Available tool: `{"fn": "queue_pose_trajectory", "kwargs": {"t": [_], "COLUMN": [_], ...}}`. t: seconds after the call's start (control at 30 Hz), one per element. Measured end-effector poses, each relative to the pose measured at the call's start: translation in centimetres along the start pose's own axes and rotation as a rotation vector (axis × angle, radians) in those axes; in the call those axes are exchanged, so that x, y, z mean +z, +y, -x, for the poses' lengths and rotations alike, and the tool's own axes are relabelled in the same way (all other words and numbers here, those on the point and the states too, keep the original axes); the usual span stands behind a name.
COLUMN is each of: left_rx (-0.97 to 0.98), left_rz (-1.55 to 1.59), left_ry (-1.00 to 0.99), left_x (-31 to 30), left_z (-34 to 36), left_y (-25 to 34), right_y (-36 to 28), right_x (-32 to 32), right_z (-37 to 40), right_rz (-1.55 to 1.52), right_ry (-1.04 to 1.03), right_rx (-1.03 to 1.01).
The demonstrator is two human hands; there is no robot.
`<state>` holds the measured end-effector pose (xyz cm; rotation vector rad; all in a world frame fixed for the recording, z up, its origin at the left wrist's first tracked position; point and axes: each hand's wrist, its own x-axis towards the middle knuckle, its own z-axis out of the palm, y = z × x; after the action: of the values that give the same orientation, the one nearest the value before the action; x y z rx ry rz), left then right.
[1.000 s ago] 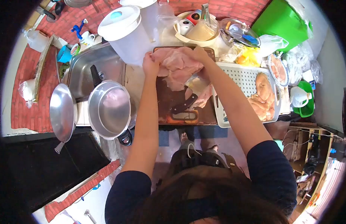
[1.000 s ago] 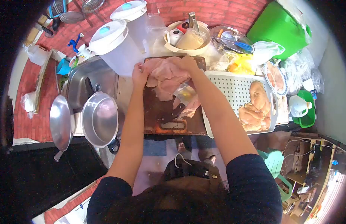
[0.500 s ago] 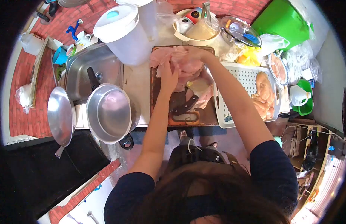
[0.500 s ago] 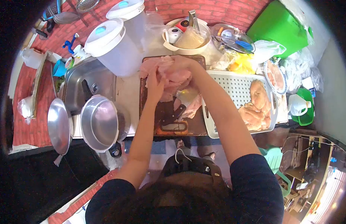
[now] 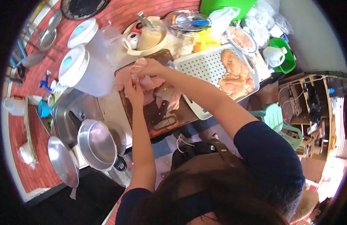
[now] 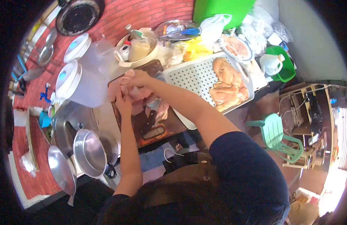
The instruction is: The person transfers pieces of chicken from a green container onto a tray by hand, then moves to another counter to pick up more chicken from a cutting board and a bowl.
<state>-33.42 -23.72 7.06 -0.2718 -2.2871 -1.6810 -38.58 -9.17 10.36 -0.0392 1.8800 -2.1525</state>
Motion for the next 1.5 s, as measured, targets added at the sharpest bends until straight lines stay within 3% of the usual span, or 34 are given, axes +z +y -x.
{"fn": "queue_pose_trajectory", "kwargs": {"t": [0.07, 0.13, 0.23, 0.37, 0.47, 0.53, 0.6, 0.67, 0.73, 0.93, 1.03, 1.13, 1.17, 1.2, 1.27, 1.4, 1.5], "left_rx": [0.082, 0.103, 0.176, 0.262, 0.091, 0.063, 0.029, 0.0, 0.096, 0.252, 0.463, 0.415, 0.392, 0.419, 0.397, 0.375, 0.164], "left_rz": [-0.104, -0.171, -0.216, -0.215, -0.284, -0.239, -0.218, -0.24, -0.2, 0.096, 0.011, 0.131, 0.181, 0.137, 0.123, -0.01, -0.203], "left_ry": [-0.012, -0.054, -0.021, 0.011, -0.171, -0.173, -0.184, -0.202, -0.157, -0.178, -0.174, -0.181, -0.195, -0.176, -0.156, -0.15, -0.424], "left_x": [-0.1, -0.9, -0.7, 1.0, 1.7, 2.4, 3.5, 4.1, 5.2, 14.6, 22.3, 31.9, 34.9, 38.2, 45.3, 52.3, 53.1], "left_z": [-0.6, -0.7, -1.1, -2.0, -3.1, -2.7, -2.3, -2.5, -2.8, -3.6, -3.7, -3.3, -3.1, -3.2, -2.4, -1.5, -0.9], "left_y": [0.9, 6.0, 9.7, 11.7, 8.1, 7.5, 8.3, 10.9, 13.5, 23.0, 28.2, 30.2, 30.6, 29.7, 29.8, 25.0, 21.8], "right_y": [-0.2, -6.8, -4.2, -5.8, -2.0, 2.2, 2.5, -0.4, -3.9, -11.3, -15.9, -17.7, -16.6, -14.5, -14.2, -11.2, -9.3], "right_x": [-0.5, 1.0, -0.3, -1.5, -2.3, -3.5, -3.8, -4.0, -4.7, -15.2, -24.5, -33.1, -37.0, -41.6, -48.3, -52.3, -53.4], "right_z": [0.8, 5.9, 4.1, 5.5, 3.2, 2.9, 3.4, 4.8, 6.8, 12.4, 16.8, 19.8, 19.8, 19.1, 19.9, 20.4, 20.7], "right_rz": [-0.355, -0.15, -0.454, -0.501, -0.406, -0.261, -0.386, -0.772, -0.809, -0.867, -0.782, -0.647, -0.584, -0.517, -0.593, -0.492, -0.401], "right_ry": [-0.025, 0.049, -0.12, -0.087, -0.029, -0.059, -0.055, -0.025, 0.002, 0.067, 0.001, 0.238, 0.2, 0.158, 0.182, 0.29, 0.318], "right_rx": [0.009, 0.134, -0.112, -0.138, -0.123, -0.455, -0.389, 0.076, 0.009, -0.222, -0.074, -0.205, -0.27, -0.335, -0.027, 0.049, 0.09]}}
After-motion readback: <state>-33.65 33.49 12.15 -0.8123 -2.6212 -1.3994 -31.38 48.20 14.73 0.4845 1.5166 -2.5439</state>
